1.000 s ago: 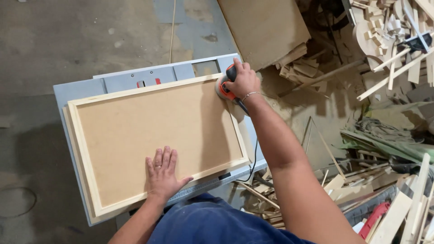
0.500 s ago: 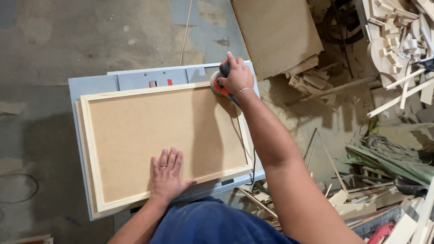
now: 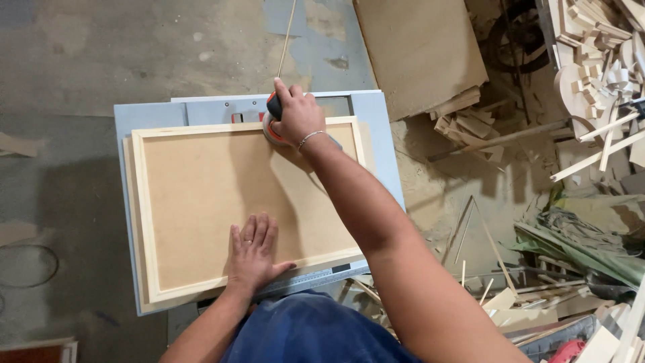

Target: Sanding the edges and surface of a wooden frame using a handheld orbital sander.

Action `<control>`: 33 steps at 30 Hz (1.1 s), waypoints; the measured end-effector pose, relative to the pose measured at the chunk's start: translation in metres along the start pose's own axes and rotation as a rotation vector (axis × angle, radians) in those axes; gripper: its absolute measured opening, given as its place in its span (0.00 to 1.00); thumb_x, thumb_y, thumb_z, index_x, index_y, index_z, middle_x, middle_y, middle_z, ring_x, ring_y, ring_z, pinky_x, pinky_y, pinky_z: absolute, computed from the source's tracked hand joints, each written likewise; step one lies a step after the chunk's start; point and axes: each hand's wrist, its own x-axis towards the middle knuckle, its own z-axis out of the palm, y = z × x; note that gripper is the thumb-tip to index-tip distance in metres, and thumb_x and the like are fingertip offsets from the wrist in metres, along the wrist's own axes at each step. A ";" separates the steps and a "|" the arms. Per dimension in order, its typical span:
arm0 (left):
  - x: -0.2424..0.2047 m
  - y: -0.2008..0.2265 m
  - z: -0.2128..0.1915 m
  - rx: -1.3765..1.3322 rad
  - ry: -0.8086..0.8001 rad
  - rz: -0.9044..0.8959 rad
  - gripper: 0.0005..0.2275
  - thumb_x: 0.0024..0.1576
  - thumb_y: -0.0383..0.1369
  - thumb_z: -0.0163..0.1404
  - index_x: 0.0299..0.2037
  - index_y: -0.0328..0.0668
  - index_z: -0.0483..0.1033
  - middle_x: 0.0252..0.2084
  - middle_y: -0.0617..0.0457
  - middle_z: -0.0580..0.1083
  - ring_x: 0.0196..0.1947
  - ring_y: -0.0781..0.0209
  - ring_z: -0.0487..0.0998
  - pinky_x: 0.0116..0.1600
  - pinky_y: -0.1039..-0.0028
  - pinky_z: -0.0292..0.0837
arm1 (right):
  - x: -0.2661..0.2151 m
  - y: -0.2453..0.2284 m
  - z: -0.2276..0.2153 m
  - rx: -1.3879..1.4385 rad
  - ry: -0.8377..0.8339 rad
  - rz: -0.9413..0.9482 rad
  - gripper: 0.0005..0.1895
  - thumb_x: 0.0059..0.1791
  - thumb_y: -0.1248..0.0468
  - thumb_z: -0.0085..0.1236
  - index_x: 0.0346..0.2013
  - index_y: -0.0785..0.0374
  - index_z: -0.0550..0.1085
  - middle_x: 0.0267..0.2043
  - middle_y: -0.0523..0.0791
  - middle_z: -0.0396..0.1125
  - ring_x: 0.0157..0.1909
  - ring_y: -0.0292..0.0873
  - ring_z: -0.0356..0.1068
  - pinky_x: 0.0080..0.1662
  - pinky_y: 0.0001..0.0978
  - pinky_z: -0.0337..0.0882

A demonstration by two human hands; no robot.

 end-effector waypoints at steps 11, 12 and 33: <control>0.002 0.000 0.014 -0.019 0.101 0.000 0.55 0.42 0.79 0.46 0.77 0.60 0.45 0.80 0.56 0.46 0.79 0.50 0.43 0.76 0.39 0.36 | -0.004 0.029 -0.008 -0.018 -0.021 0.099 0.51 0.42 0.45 0.67 0.75 0.41 0.50 0.59 0.44 0.60 0.58 0.58 0.68 0.56 0.54 0.76; 0.002 0.000 0.016 -0.013 0.120 0.000 0.55 0.42 0.78 0.46 0.77 0.60 0.46 0.80 0.56 0.47 0.79 0.50 0.44 0.76 0.39 0.37 | -0.005 0.034 -0.009 -0.027 -0.020 0.111 0.52 0.42 0.45 0.67 0.74 0.41 0.50 0.59 0.44 0.60 0.58 0.58 0.68 0.56 0.55 0.77; 0.002 0.006 -0.009 -0.032 -0.017 -0.045 0.53 0.43 0.78 0.44 0.77 0.61 0.47 0.81 0.58 0.45 0.80 0.52 0.41 0.77 0.40 0.34 | -0.007 0.163 -0.038 -0.101 -0.034 0.332 0.49 0.42 0.44 0.63 0.74 0.36 0.52 0.63 0.40 0.59 0.58 0.56 0.70 0.58 0.52 0.74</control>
